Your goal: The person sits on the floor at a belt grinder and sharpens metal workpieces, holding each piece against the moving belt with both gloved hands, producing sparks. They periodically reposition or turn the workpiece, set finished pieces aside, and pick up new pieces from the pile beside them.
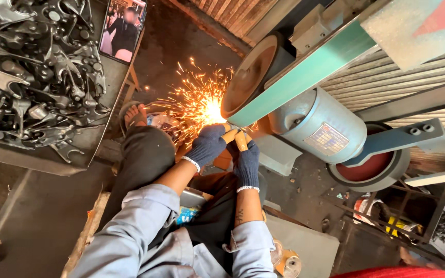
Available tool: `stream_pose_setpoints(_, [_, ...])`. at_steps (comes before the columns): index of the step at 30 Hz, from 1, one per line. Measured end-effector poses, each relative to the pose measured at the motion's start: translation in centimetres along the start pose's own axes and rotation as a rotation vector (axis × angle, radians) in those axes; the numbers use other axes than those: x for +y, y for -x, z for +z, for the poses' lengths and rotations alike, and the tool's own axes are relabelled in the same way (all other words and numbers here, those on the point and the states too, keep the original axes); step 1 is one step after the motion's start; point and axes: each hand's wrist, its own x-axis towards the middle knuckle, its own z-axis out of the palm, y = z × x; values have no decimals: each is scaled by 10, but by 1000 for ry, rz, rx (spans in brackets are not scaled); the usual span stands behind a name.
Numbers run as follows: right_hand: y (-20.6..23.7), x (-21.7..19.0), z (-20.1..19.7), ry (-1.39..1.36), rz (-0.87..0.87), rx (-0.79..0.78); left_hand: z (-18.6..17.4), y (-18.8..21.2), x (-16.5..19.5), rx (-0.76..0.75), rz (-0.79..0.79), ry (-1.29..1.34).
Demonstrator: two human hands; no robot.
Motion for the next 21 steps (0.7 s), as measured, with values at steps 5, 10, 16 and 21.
stream_pose_setpoints(5, [5,7,4,-50,22,148,-5,-4,-1,-116,88,75])
stream_pose_setpoints(10, [30,-7,37,-119,3,65,-46,-14,14,-345,228,-96])
stream_pose_setpoints(16, [91,-34,75,409,60,-45,-84,48,19,-290,452,-376])
stream_pose_setpoints(21, [119,-27,98,1066,45,160,-79,94,29,-367,73,-504])
